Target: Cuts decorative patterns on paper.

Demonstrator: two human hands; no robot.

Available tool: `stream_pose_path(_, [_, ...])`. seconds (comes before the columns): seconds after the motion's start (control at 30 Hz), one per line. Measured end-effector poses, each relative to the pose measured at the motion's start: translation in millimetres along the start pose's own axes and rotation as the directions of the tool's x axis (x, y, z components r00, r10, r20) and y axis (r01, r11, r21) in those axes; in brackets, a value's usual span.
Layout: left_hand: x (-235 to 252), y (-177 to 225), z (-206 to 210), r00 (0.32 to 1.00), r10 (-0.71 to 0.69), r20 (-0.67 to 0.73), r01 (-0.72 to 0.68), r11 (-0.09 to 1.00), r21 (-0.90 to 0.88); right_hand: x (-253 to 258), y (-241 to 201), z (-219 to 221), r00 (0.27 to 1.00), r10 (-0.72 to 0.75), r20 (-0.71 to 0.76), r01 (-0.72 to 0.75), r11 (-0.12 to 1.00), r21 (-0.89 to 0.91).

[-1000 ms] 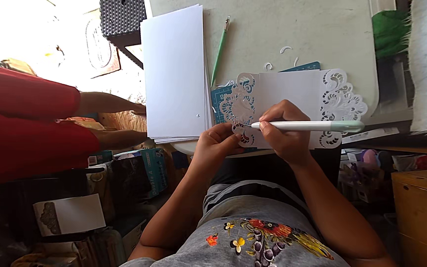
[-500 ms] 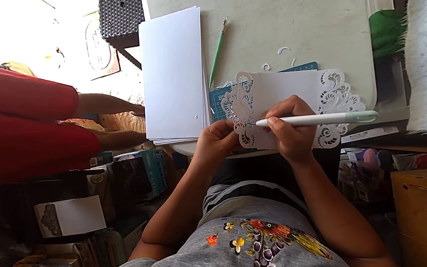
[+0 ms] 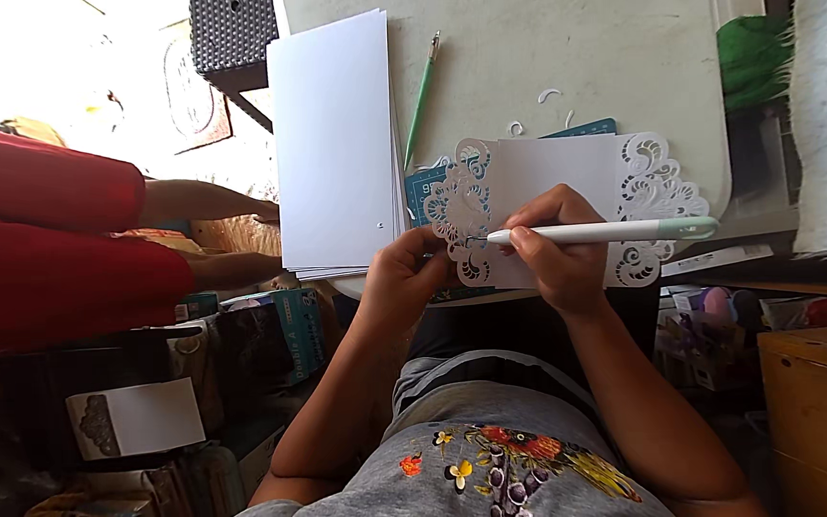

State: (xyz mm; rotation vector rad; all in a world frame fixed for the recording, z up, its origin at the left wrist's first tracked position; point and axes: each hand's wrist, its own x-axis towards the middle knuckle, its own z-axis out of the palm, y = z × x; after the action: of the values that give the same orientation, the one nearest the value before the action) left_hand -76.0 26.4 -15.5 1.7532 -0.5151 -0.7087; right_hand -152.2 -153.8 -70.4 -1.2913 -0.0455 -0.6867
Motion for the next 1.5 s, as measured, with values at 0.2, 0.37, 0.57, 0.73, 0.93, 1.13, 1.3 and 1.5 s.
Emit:
stream_pose_path(0.2, [-0.4,-2.9,-2.1,1.0,0.011,0.006,-0.011,1.0,-0.005,1.1,-1.8,1.1,0.999,0.004,0.052,-0.002,0.999,-0.033])
stream_pose_path(0.37, [0.3,-3.2,1.5,1.0,0.02,-0.02,-0.019,0.999,0.033,1.3,-2.0,1.4,0.999,0.004,0.045,-0.003,0.999,-0.034])
stream_pose_path(0.57, [-2.2,-0.8,-1.2,0.999,0.035,-0.02,-0.032,0.992,0.12,1.2,-1.3,0.1,0.997,-0.007,0.078,0.009,1.0,-0.022])
stream_pose_path(0.73, [-5.7,0.2,-3.9,0.999,-0.033,-0.001,0.033,0.999,0.028,1.5,-0.6,0.8,0.991,-0.008,0.133,0.009,1.0,-0.008])
stream_pose_path(0.93, [-5.9,-5.1,-1.8,0.997,-0.077,-0.019,0.075,0.993,-0.096,1.9,-0.4,1.8,0.988,-0.018,0.156,0.024,0.999,-0.042])
stream_pose_path(1.13, [-5.2,-4.6,-1.8,0.996,-0.083,-0.02,0.08,0.988,-0.129,2.3,-0.2,3.3,0.982,-0.037,0.186,0.052,0.996,-0.077])
stream_pose_path(1.3, [-4.5,-4.4,-1.8,0.996,-0.084,-0.002,0.083,0.983,-0.163,2.4,-0.6,-0.1,0.99,-0.019,0.138,0.023,0.999,-0.025])
stream_pose_path(1.5, [-5.3,-5.7,-2.4,0.998,-0.066,0.002,0.066,0.985,-0.16,1.6,-0.2,-1.0,0.994,-0.018,0.108,0.019,1.0,-0.011])
